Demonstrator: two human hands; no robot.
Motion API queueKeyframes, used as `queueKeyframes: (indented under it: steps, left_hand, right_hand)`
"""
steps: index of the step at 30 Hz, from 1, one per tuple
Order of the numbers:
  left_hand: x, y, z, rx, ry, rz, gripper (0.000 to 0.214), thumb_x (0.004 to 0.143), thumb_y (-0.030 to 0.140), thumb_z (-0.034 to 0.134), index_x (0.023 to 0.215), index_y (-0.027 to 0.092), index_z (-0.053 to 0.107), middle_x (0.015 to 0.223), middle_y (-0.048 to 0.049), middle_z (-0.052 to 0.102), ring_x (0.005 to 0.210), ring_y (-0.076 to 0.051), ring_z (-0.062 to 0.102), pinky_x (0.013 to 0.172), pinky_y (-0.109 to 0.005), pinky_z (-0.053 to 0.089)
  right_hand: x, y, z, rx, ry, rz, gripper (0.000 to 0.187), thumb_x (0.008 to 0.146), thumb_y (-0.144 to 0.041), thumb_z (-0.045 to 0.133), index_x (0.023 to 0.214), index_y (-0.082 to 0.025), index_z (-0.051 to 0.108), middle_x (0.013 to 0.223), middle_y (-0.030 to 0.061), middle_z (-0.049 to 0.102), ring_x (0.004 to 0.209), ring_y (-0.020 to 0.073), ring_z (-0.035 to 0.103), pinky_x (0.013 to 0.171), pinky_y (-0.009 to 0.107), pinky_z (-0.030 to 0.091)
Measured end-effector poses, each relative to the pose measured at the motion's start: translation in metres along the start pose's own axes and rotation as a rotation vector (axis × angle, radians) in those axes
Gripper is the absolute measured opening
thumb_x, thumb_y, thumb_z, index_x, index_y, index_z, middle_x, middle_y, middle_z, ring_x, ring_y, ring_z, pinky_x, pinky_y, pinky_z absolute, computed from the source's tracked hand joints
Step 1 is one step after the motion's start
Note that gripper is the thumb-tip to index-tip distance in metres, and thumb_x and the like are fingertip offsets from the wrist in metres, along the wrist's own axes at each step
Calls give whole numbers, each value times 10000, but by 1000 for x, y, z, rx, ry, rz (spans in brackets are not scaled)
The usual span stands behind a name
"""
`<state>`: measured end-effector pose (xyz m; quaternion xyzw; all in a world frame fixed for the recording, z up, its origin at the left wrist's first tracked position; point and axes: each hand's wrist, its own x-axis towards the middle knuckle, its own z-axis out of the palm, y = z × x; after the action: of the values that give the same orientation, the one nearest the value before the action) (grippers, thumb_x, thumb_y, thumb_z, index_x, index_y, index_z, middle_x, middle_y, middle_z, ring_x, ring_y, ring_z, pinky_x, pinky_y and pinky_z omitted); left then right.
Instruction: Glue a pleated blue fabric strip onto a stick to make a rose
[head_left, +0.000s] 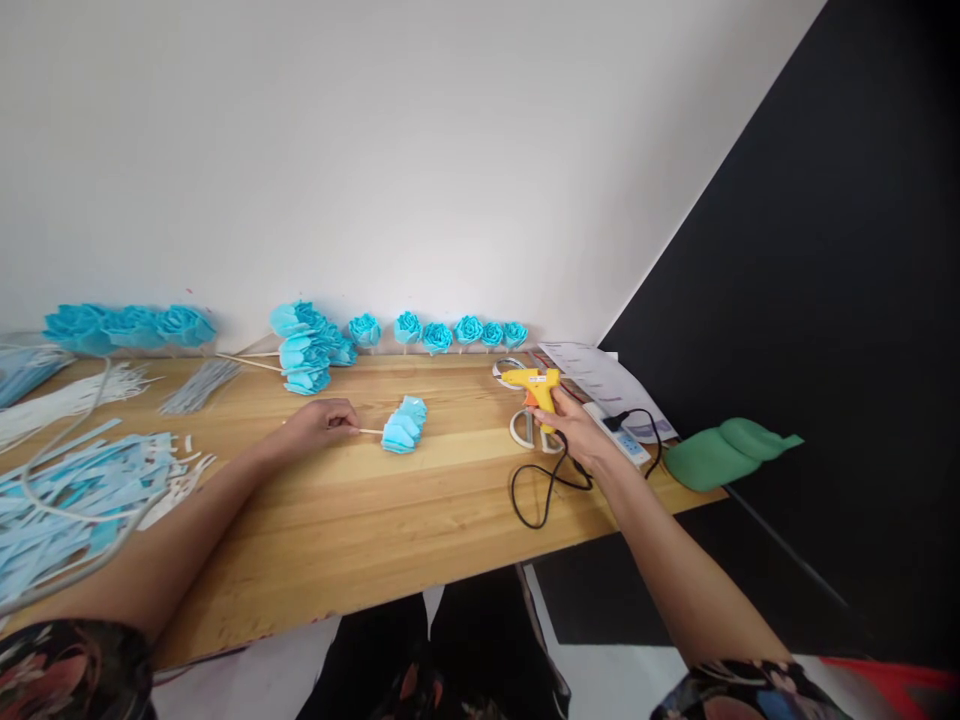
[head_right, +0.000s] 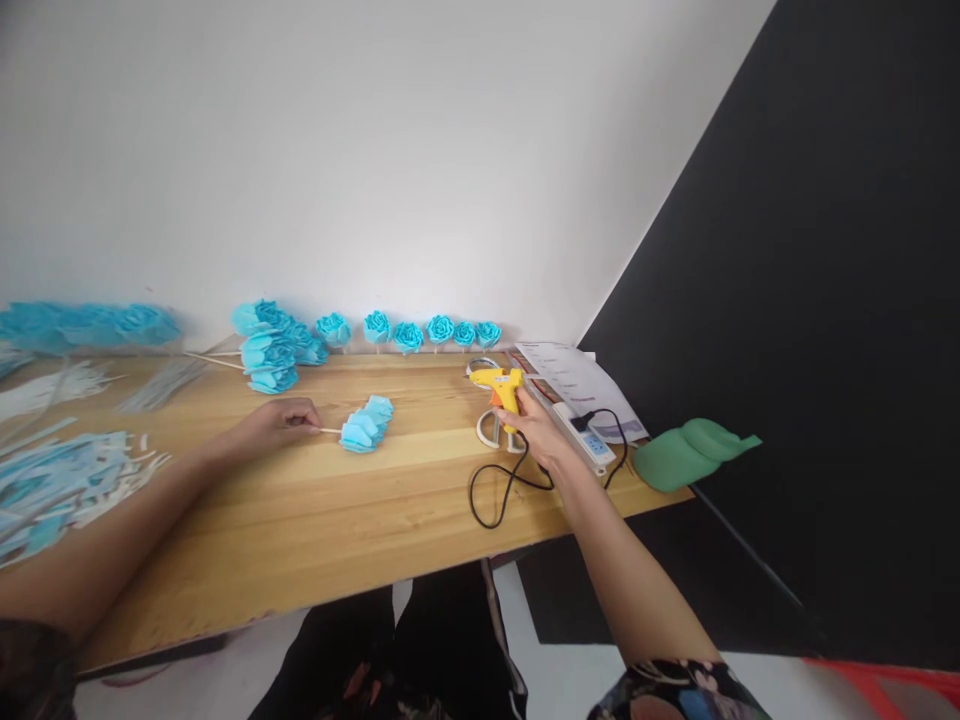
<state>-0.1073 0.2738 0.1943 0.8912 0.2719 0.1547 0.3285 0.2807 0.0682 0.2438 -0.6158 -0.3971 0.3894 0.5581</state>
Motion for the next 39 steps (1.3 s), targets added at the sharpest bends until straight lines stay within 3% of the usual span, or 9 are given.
queueKeyframes:
  steps: [6, 10, 14, 21, 28, 35, 39]
  left_hand:
    - [0, -3, 1, -16, 10, 13, 289, 854, 416, 553, 788, 149, 643, 776, -31, 604, 715, -160, 551, 648, -259, 409]
    - [0, -7, 3, -15, 18, 23, 294, 848, 425, 560, 779, 153, 646, 765, -30, 605, 701, -158, 552, 635, -258, 406]
    - [-1, -5, 2, -24, 12, 21, 305, 863, 428, 549, 785, 151, 648, 769, -31, 608, 707, -157, 551, 639, -258, 411]
    - [0, -3, 1, 3, 3, 12, 296, 844, 432, 556, 779, 160, 655, 780, -32, 626, 727, -166, 568, 654, -258, 419]
    - [0, -7, 3, -2, 25, 39, 301, 848, 437, 557, 780, 163, 662, 773, -33, 630, 712, -159, 570, 642, -247, 414]
    - [0, -8, 2, -10, 27, 53, 277, 846, 416, 567, 790, 163, 665, 763, -30, 627, 692, -155, 563, 635, -250, 408]
    - [0, -9, 2, -16, 19, 53, 281, 862, 418, 564, 801, 163, 662, 772, -29, 619, 693, -153, 557, 629, -249, 404]
  right_hand:
    - [4, -8, -18, 131, 82, 14, 447, 648, -257, 820, 1066, -274, 661, 1071, 13, 697, 954, 181, 651, 712, 257, 572]
    - [1, -12, -28, 193, 197, 30, 380, 634, -240, 821, 985, -249, 676, 985, 6, 702, 793, 132, 653, 638, 199, 563]
    - [-12, -9, -23, 210, 181, 47, 380, 638, -246, 816, 992, -248, 677, 915, -5, 693, 648, 89, 610, 544, 163, 524]
    - [-25, 5, -18, 265, 200, -40, 402, 673, -270, 810, 1044, -287, 656, 983, -3, 668, 818, 124, 640, 579, 173, 537]
    - [-34, 7, -25, 293, 272, -65, 407, 627, -281, 852, 982, -272, 655, 974, -5, 650, 779, 113, 619, 659, 220, 572]
    - [-36, 4, -20, 292, 271, -61, 421, 632, -267, 841, 1008, -266, 650, 939, -3, 628, 713, 101, 599, 502, 154, 508]
    - [-35, 10, -18, 290, 259, -58, 403, 641, -261, 832, 996, -268, 640, 954, -2, 644, 751, 102, 614, 574, 155, 537]
